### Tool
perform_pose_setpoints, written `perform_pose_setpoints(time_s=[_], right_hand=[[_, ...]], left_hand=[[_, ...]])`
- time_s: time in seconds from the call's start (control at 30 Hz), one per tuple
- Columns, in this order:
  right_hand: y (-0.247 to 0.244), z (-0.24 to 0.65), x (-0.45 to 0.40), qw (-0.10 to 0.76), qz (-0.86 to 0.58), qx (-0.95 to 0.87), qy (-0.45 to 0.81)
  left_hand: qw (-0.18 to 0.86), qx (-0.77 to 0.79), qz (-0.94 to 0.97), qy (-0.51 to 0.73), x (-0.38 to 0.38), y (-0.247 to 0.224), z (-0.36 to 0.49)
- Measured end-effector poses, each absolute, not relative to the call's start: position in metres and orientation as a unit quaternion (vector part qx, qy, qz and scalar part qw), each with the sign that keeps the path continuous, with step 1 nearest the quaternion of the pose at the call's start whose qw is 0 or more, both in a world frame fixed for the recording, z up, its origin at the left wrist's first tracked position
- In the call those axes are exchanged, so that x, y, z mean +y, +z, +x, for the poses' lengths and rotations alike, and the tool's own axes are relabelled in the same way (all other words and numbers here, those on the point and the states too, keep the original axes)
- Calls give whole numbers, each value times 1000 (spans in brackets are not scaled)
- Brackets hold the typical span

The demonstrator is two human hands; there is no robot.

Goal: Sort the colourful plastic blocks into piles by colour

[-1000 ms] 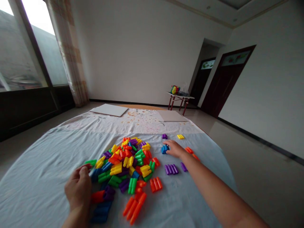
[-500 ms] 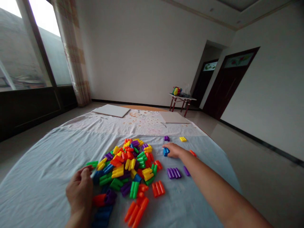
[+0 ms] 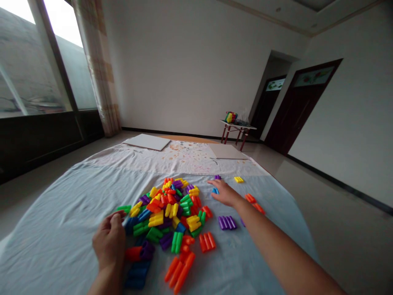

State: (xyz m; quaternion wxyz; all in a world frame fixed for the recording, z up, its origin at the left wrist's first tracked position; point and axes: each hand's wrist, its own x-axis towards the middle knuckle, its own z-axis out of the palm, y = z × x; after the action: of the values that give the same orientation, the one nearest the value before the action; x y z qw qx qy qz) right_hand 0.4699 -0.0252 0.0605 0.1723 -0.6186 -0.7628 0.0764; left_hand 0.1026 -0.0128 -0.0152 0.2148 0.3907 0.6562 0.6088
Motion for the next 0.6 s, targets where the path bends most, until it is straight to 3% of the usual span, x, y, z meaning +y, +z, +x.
perform_pose_setpoints(time_s=[0.07,0.13,0.6], right_hand=[[63,448,-44,254,-568,-776,102],[62,427,-62,283,-532,-786,141],[38,399,-100,225,-513,-816,142]], left_hand=[[228,655,382,610,-14,-13,104],[237,653,377,612,-14,-12,106],[237,665,374,602,-18,-4,106]])
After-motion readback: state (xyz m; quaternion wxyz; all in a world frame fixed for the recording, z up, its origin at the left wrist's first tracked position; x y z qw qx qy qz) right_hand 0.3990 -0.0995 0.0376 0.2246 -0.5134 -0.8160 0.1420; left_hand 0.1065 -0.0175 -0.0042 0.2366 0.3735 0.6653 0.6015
